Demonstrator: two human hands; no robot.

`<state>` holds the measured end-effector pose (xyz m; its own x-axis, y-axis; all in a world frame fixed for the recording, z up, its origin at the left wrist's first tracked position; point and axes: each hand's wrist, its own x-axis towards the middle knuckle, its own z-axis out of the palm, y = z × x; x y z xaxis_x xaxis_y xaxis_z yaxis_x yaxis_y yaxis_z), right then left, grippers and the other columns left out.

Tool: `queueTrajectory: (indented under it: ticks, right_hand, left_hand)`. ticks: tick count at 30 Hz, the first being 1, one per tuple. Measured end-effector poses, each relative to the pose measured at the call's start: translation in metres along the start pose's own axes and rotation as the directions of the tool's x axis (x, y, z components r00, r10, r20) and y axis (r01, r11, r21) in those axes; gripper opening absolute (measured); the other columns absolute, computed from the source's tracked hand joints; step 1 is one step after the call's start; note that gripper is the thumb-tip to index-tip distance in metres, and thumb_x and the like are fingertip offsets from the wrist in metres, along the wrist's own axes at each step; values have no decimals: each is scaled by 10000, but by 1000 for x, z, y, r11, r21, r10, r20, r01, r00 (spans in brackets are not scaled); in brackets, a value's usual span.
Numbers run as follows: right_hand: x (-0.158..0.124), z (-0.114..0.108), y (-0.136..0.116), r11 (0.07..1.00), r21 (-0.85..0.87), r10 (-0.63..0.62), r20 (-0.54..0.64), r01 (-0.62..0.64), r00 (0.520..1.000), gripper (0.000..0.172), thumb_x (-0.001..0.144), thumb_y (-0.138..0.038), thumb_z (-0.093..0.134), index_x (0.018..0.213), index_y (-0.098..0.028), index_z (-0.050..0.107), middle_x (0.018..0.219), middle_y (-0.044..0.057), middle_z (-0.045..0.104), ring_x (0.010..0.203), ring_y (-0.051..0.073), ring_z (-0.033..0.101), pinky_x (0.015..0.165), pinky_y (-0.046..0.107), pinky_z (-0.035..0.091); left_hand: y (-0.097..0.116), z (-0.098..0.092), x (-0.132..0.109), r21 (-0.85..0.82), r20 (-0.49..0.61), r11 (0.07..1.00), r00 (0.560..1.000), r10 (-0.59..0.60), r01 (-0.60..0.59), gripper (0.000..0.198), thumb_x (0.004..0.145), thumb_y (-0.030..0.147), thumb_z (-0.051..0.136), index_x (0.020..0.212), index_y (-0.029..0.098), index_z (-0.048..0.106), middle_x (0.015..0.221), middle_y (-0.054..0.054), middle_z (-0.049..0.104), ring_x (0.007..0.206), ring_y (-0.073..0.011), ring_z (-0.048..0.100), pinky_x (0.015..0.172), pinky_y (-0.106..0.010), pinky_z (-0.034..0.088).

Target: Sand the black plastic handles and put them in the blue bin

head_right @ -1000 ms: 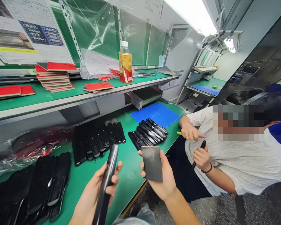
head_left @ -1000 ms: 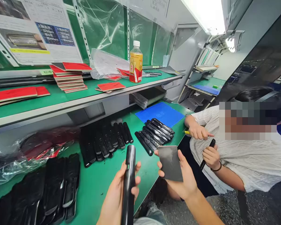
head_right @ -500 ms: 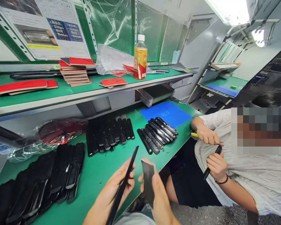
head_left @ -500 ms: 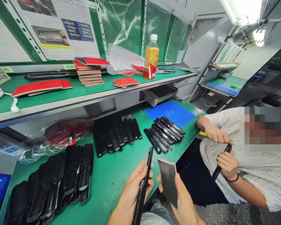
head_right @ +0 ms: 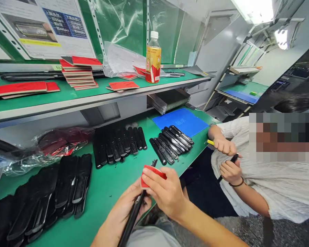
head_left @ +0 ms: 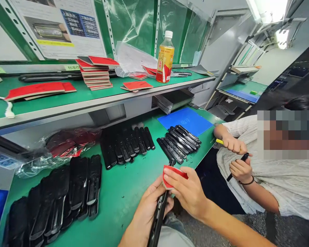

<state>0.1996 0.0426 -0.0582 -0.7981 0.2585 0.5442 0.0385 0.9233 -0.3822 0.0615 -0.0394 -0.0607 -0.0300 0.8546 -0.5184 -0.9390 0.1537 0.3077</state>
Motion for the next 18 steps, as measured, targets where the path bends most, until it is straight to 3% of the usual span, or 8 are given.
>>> queueTrajectory:
  ticks: [3, 4, 5, 8, 12, 14, 16, 18]
  right_hand:
    - [-1, -4, 11, 975, 220, 3, 23, -8, 1000, 439, 881, -456, 636, 1314, -485, 563, 1114, -72, 766, 907, 233, 721, 721, 390, 536]
    - [1, -7, 20, 942, 276, 176, 77, -191, 981, 316, 852, -486, 667, 1166, -521, 655, 1024, -102, 787, 867, 216, 717, 743, 371, 536]
    - [3, -11, 30, 913, 255, 313, 57, -317, 948, 243, 909, -470, 596, 1132, -466, 694, 996, -58, 796, 855, 224, 708, 779, 394, 531]
    - [7, -20, 55, 831, 234, 511, 39, -505, 858, 300, 976, -451, 492, 1126, -346, 729, 1034, 33, 786, 886, 247, 682, 869, 457, 502]
    - [4, -19, 44, 717, 345, 611, 106, -606, 784, 367, 987, -494, 451, 1204, -321, 691, 1272, 40, 692, 1137, 251, 622, 980, 444, 468]
    - [2, -17, 32, 504, 562, 717, 151, -656, 681, 464, 1004, -537, 348, 1249, -299, 662, 1315, 49, 656, 1108, 232, 624, 889, 380, 511]
    - [2, -18, 26, 185, 779, 806, 229, -600, 546, 484, 988, -564, 367, 1284, -290, 634, 1276, 58, 662, 920, 197, 641, 716, 308, 522]
    - [5, -20, 23, -23, 878, 826, 286, -478, 485, 441, 942, -522, 522, 1314, -297, 598, 1215, 55, 671, 772, 155, 601, 611, 254, 487]
  left_hand:
    - [-3, -1, -13, 68, 33, 998, 999, 0, -2, 441, 725, 188, 812, 1151, 186, 700, 821, -40, 711, 587, -88, 625, 537, -173, 482]
    - [-4, -2, -19, 91, 79, 996, 997, -5, -2, 414, 709, 210, 830, 1108, 184, 723, 808, -40, 706, 566, -83, 610, 523, -175, 468]
    - [-5, -3, -25, 108, 146, 994, 989, -16, 0, 395, 685, 240, 852, 1060, 183, 744, 778, -36, 696, 540, -77, 591, 510, -180, 453]
    - [-2, -7, -41, 136, 339, 991, 939, -55, 9, 411, 610, 323, 900, 980, 193, 778, 634, -8, 631, 474, -62, 528, 470, -184, 383]
    - [7, -8, -43, 78, 274, 996, 962, 15, -37, 355, 826, 455, 703, 1103, 235, 733, 740, -7, 617, 459, -41, 479, 449, -194, 349]
    - [10, -7, -40, 48, 296, 999, 955, 5, -20, 457, 892, 556, 558, 1197, 239, 683, 777, 1, 574, 425, -30, 410, 398, -194, 309]
    - [10, -6, -36, 83, 323, 995, 946, 34, -64, 504, 892, 554, 555, 1277, 237, 630, 761, 11, 544, 419, -33, 404, 379, -186, 295]
    - [7, -5, -34, 188, 269, 966, 955, 122, -176, 496, 899, 472, 587, 1335, 235, 583, 795, -15, 597, 456, -58, 492, 409, -190, 361]
